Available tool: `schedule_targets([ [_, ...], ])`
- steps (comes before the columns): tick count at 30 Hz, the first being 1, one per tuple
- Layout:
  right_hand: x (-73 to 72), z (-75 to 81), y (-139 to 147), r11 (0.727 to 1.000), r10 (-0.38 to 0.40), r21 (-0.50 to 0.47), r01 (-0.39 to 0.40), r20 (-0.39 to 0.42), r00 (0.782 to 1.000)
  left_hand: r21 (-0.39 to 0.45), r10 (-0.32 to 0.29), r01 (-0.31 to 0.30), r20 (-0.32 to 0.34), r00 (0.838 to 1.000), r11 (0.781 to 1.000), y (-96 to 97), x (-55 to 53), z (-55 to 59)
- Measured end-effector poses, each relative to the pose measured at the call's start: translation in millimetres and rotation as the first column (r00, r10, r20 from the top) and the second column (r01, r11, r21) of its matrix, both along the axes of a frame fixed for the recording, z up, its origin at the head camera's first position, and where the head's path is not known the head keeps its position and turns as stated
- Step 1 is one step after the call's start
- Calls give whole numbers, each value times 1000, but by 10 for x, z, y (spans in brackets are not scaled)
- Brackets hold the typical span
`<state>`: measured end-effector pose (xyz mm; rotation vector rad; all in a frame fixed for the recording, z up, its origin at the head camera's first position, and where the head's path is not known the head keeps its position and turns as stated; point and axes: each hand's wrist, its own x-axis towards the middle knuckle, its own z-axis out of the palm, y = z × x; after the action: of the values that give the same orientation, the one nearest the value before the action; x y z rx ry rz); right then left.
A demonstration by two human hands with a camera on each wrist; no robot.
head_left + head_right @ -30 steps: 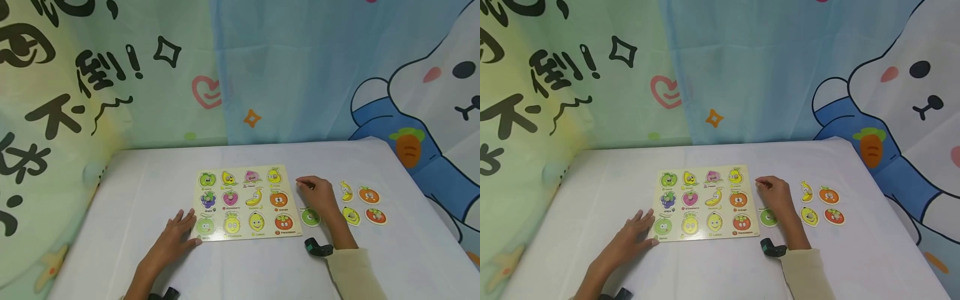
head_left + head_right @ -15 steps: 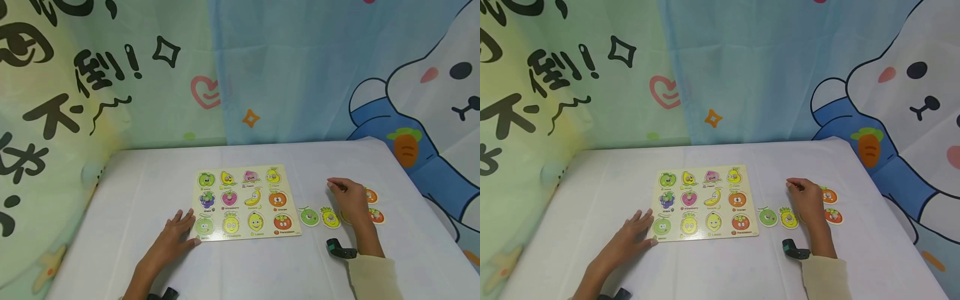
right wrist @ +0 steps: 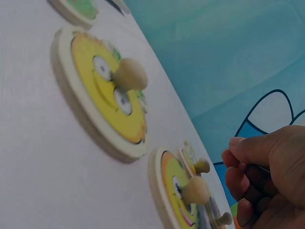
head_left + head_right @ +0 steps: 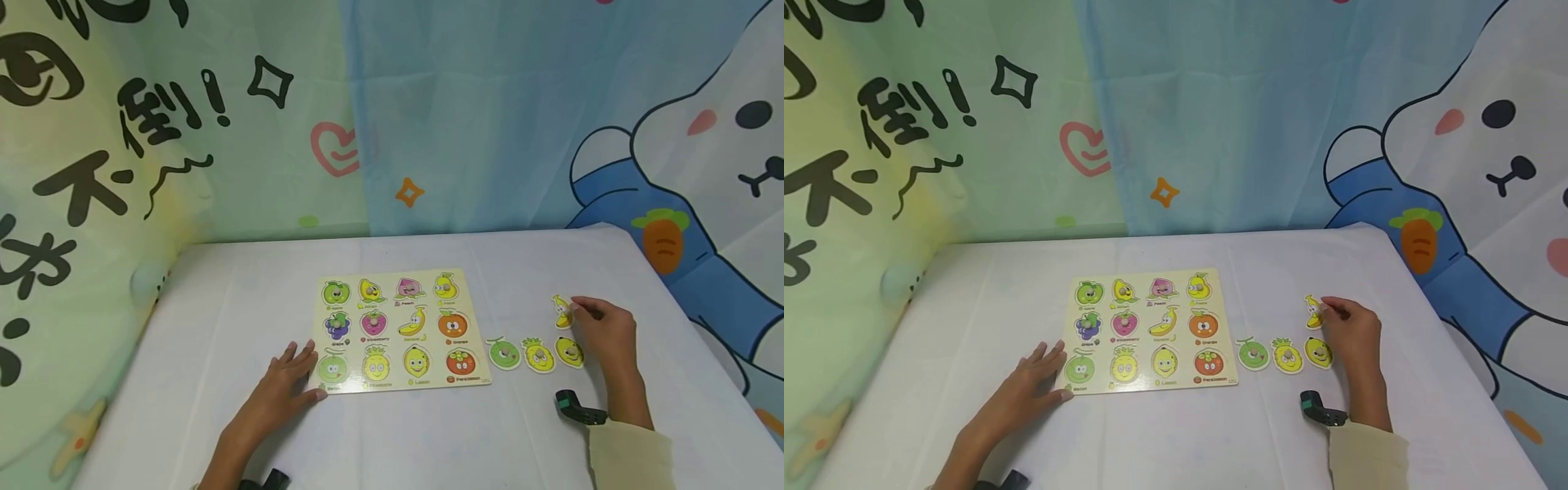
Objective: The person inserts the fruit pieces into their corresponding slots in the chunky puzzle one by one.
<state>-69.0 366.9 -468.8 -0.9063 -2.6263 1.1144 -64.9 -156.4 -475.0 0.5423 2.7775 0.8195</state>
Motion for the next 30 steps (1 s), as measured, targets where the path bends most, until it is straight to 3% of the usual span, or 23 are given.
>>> schedule_targets([
  [17, -40, -142, -40, 981, 113, 147, -124, 79, 990, 0, -4, 4, -1, 1000, 1000, -10, 5, 14],
  [30, -61, -38, -156, 987, 32, 155, -31, -4, 999, -9, 11, -11, 6, 1000, 1000, 4, 13, 17],
])
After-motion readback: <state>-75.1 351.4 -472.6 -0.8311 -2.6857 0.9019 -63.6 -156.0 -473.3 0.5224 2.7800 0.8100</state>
